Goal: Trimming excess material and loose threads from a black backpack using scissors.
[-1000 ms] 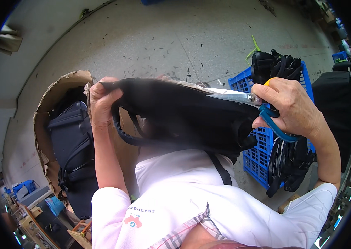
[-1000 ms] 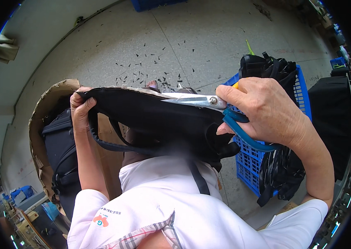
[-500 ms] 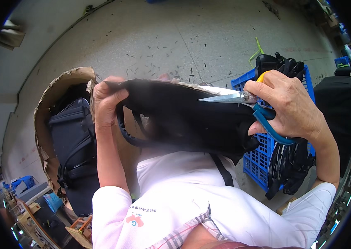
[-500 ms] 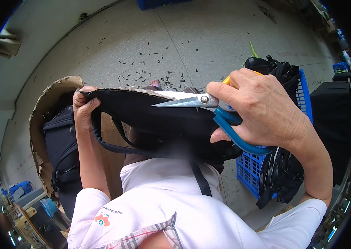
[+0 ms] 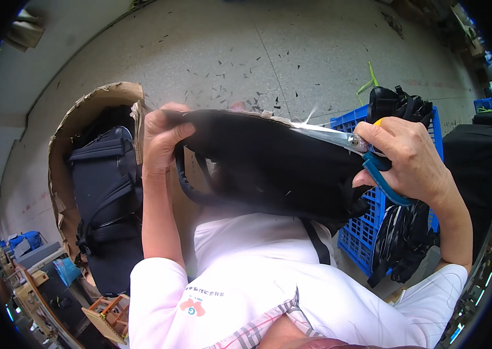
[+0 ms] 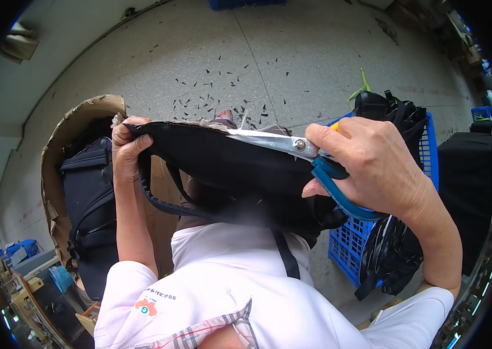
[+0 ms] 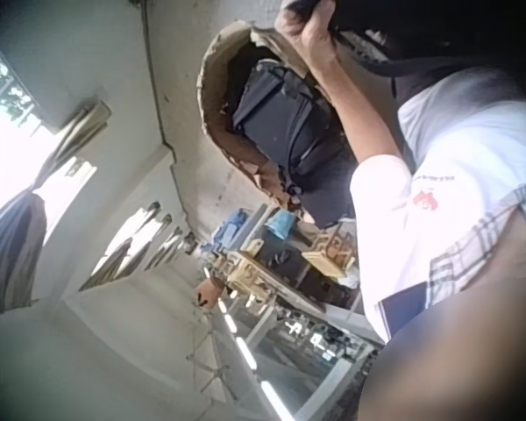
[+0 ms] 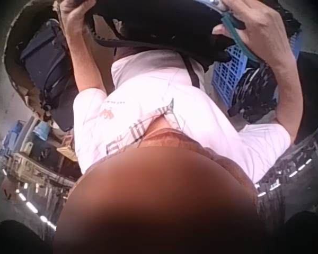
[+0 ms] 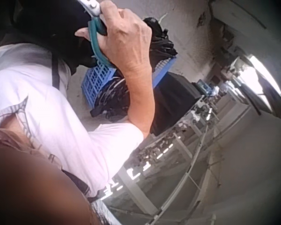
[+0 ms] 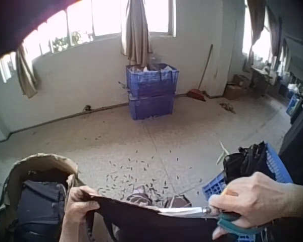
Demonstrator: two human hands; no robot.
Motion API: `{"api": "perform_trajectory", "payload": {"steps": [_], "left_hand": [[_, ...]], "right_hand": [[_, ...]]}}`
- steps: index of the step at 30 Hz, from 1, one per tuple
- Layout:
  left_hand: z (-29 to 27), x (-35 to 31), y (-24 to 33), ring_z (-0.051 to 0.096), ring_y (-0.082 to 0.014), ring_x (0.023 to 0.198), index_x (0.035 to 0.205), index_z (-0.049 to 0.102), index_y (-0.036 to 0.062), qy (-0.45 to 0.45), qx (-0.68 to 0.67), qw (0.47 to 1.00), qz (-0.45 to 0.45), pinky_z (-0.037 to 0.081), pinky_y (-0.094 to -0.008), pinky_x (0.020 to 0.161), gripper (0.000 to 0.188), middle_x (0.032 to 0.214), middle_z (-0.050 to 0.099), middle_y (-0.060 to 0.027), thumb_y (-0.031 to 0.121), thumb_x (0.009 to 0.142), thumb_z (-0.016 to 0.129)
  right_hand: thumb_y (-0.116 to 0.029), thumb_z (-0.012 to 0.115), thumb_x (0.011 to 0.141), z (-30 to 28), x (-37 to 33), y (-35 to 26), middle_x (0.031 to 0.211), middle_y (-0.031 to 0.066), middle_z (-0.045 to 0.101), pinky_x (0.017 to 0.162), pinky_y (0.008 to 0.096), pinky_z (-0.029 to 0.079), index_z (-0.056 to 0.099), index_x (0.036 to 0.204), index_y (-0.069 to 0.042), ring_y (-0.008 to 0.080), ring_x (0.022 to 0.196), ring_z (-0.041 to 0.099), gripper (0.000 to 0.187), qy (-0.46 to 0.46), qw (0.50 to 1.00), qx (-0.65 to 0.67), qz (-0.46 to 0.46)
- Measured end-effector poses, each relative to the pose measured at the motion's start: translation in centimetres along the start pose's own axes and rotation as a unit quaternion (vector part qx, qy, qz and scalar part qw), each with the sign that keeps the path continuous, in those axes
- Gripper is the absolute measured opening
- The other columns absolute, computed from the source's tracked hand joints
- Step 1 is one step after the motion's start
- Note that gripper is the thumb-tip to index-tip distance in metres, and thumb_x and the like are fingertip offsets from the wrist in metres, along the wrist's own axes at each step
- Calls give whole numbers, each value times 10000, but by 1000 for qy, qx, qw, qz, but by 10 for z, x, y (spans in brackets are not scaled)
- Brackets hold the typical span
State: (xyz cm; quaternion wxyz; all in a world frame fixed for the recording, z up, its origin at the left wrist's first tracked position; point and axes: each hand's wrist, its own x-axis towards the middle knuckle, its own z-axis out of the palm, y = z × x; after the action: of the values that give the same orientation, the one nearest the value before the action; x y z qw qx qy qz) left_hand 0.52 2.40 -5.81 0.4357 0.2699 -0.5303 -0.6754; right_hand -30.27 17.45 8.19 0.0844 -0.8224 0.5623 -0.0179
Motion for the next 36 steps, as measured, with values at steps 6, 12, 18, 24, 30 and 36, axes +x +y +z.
{"api": "perform_trajectory", "payload": {"steps": [6,12,18,24,30,36], "left_hand": [[2,2,0,576,-126,698,825,614,10,-24,-22,999,-18,457,-222,668,197,758,622,-40,17,657,716],[-3,-2,0,569,-122,687,817,619,10,-4,-13,1000,-24,447,-218,659,195,747,617,-36,11,645,711],[-7,-3,0,540,-142,757,808,627,28,-17,-22,998,-50,417,-246,728,239,767,599,-35,69,615,762],[-5,-1,-4,568,-109,692,814,632,9,-40,-16,999,-7,451,-212,660,200,746,617,-28,-75,637,670],[-2,-1,-2,575,-98,715,832,635,8,-43,-41,998,-17,449,-204,680,207,770,627,-21,-92,652,657],[1,-1,2,564,-79,717,839,633,7,-50,-29,998,-24,439,-193,678,217,773,625,-16,-103,653,653]], "right_hand": [[-560,677,621,-4,19,-10,711,73,544,565,304,436,561,982,-87,204,707,558,606,-1,998,-66,12],[-522,656,667,9,28,-4,636,78,533,528,307,443,558,949,-76,208,603,552,536,5,999,-35,-30],[-499,660,671,5,34,-4,645,86,542,538,309,446,553,943,-72,215,616,562,517,-11,1000,-8,-22],[-477,688,654,9,49,-11,712,98,549,586,326,431,549,953,-77,218,697,554,518,22,998,-44,-43],[-447,670,686,13,49,-3,645,82,531,521,328,425,541,926,-68,220,587,537,467,-8,998,-12,-64],[-451,667,687,12,53,-3,635,76,532,512,326,427,541,917,-68,222,565,533,464,5,998,4,-55]]}}
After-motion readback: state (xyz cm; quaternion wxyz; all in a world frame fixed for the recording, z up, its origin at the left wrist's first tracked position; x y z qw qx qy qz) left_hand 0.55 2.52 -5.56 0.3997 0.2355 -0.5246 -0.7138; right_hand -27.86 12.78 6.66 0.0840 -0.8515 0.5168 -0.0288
